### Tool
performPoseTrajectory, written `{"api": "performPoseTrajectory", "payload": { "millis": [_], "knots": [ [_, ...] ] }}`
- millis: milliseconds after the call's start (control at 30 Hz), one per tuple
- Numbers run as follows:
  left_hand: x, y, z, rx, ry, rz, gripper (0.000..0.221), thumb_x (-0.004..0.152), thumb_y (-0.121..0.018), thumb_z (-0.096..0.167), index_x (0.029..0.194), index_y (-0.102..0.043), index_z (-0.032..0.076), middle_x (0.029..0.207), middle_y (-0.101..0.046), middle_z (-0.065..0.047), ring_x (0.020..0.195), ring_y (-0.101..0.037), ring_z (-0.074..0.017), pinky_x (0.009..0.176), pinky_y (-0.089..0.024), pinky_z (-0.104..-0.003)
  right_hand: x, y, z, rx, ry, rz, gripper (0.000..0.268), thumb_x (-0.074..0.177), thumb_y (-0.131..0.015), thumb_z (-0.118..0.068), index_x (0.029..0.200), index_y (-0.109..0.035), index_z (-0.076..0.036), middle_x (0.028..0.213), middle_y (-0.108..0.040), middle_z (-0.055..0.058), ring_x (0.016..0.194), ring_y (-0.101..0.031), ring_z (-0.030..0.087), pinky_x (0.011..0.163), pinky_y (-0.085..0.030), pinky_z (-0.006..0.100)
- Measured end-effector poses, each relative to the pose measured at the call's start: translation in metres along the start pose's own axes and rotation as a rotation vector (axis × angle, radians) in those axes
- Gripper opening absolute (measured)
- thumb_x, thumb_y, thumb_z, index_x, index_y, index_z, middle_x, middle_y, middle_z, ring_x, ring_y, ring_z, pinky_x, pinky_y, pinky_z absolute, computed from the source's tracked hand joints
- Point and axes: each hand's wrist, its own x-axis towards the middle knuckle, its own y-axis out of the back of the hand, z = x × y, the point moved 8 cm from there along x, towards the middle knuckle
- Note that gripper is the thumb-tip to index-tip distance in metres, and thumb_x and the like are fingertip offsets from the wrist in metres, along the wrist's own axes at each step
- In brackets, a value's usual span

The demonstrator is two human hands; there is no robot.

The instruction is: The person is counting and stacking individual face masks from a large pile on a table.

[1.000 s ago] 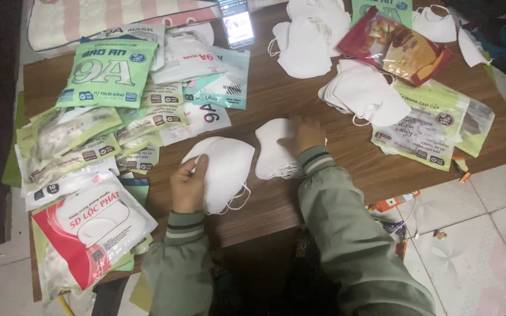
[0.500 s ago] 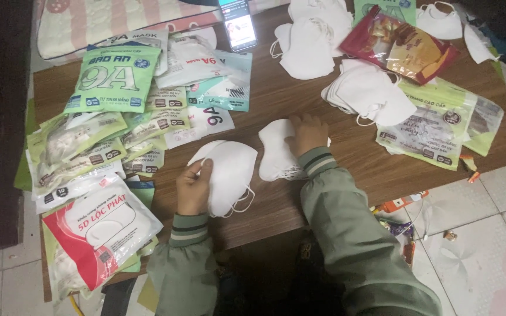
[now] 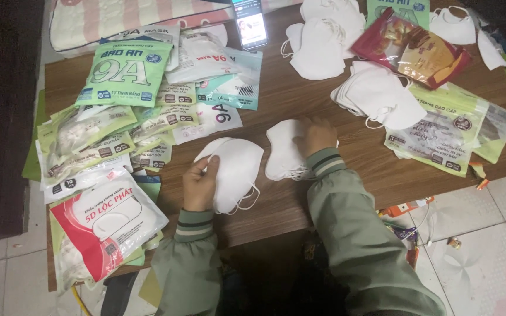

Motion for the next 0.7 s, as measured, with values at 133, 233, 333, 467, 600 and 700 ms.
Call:
{"api": "performPoseTrajectory", "payload": {
  "millis": [133, 233, 333, 467, 600, 700],
  "knots": [
    [0.005, 0.000, -0.008, -0.003, 0.000, -0.009, 0.027, 0.102, -0.068, 0.024, 0.116, -0.076, 0.002, 0.100, -0.062, -0.015, 0.090, -0.066, -0.0191, 0.079, -0.060, -0.039, 0.002, -0.004, 0.004, -0.005, -0.032, 0.009, 0.053, 0.090, -0.067, -0.021, 0.142, -0.058, -0.013, 0.140, -0.060, 0.015, 0.129, -0.054, 0.035, 0.105, -0.040, 0.052],
    [0.009, 0.000, -0.015, -0.044, 0.031, -0.032, 0.026, 0.103, -0.067, 0.024, 0.118, -0.076, 0.005, 0.089, -0.069, -0.014, 0.077, -0.067, -0.0175, 0.066, -0.061, -0.032, -0.002, 0.005, 0.001, -0.010, -0.073, -0.016, 0.055, 0.089, -0.068, -0.024, 0.142, -0.058, -0.014, 0.136, -0.062, 0.016, 0.128, -0.054, 0.034, 0.104, -0.041, 0.050],
    [0.012, 0.000, -0.018, -0.033, 0.018, -0.040, 0.025, 0.103, -0.067, 0.024, 0.115, -0.076, 0.004, 0.087, -0.071, -0.014, 0.075, -0.068, -0.0166, 0.064, -0.062, -0.033, -0.003, 0.014, -0.003, 0.001, -0.072, -0.006, 0.057, 0.087, -0.067, -0.023, 0.142, -0.057, -0.014, 0.136, -0.061, 0.016, 0.130, -0.052, 0.034, 0.105, -0.037, 0.051],
    [0.015, 0.002, -0.020, -0.039, 0.010, -0.051, 0.022, 0.103, -0.066, 0.022, 0.113, -0.077, 0.005, 0.086, -0.073, -0.015, 0.074, -0.068, -0.0172, 0.062, -0.062, -0.033, 0.003, 0.005, 0.002, -0.008, -0.092, -0.029, 0.059, 0.086, -0.070, -0.026, 0.143, -0.057, -0.016, 0.135, -0.061, 0.015, 0.129, -0.052, 0.034, 0.106, -0.035, 0.052],
    [0.018, 0.001, -0.023, -0.022, 0.003, -0.051, 0.024, 0.103, -0.068, 0.024, 0.112, -0.078, 0.005, 0.086, -0.070, -0.014, 0.077, -0.069, -0.0177, 0.065, -0.063, -0.036, 0.008, -0.005, 0.006, 0.024, -0.083, -0.043, 0.048, 0.088, -0.069, -0.024, 0.134, -0.063, -0.016, 0.121, -0.068, 0.011, 0.120, -0.059, 0.031, 0.102, -0.039, 0.049],
    [0.013, 0.001, -0.019, -0.070, 0.008, -0.031, 0.021, 0.102, -0.067, 0.021, 0.111, -0.078, 0.005, 0.083, -0.074, -0.016, 0.071, -0.067, -0.0171, 0.061, -0.061, -0.032, 0.013, -0.013, 0.012, 0.117, -0.086, -0.044, 0.042, 0.087, -0.071, -0.021, 0.128, -0.068, -0.013, 0.118, -0.070, 0.014, 0.116, -0.061, 0.034, 0.098, -0.044, 0.050]
  ]
}}
